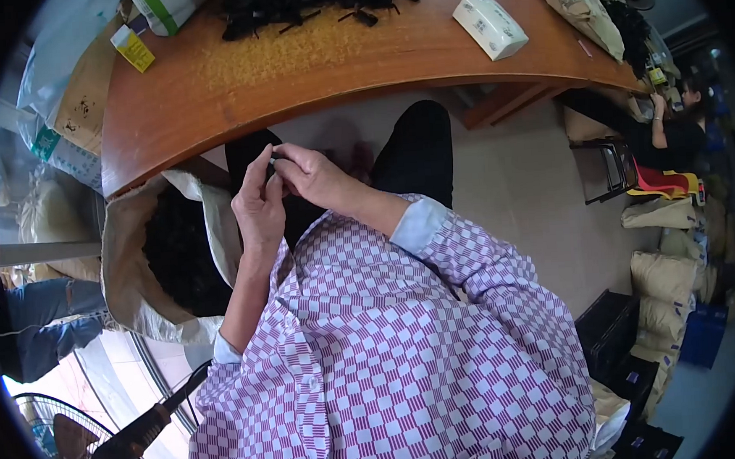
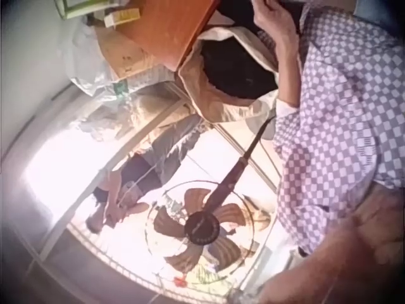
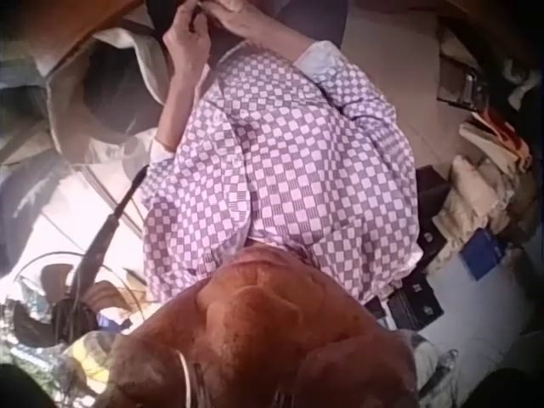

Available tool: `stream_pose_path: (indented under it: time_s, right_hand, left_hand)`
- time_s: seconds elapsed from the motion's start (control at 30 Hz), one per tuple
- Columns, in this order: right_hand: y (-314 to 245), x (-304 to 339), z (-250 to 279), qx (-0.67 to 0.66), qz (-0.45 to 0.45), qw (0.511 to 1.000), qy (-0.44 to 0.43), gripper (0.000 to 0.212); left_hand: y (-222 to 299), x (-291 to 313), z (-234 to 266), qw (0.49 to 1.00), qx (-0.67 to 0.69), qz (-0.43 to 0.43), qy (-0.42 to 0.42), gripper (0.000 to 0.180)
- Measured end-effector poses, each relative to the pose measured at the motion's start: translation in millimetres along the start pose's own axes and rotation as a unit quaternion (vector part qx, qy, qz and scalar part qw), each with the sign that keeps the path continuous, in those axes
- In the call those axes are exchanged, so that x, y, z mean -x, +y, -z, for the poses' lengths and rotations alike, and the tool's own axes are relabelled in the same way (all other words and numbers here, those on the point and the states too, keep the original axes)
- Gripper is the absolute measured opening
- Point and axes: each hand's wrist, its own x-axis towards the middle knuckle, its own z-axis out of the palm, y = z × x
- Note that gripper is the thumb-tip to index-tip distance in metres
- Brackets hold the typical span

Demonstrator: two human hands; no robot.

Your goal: Assembling or inspecting small black plastic components at a workstation.

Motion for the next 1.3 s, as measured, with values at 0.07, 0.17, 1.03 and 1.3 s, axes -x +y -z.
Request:
stream_pose_path:
  time_s: [0.07, 0.17, 1.03, 1.3]
  right_hand:
    - [-6.3, -13.5, 12.0, 0.105, 0.011, 0.992, -0.063, 0.023]
    - [-25.5, -48.8, 49.2, 0.258, 0.136, 0.947, -0.138, 0.024]
    - [-55.1, 21.8, 59.8, 0.394, 0.274, 0.860, -0.171, 0.037]
    - [-39.2, 36.4, 69.3, 0.391, 0.336, 0.840, -0.166, 0.043]
  left_hand:
    - [-2.3, -3.7, 11.4, 1.000, -0.011, 0.000, -0.012, 0.036]
    - [8.5, -3.5, 40.2, 0.998, -0.025, 0.018, 0.048, 0.036]
    - [2.0, -7.9, 25.2, 0.740, 0.558, 0.215, -0.309, 0.046]
    - [10.4, 11.1, 7.8, 0.651, 0.623, 0.312, -0.301, 0.035]
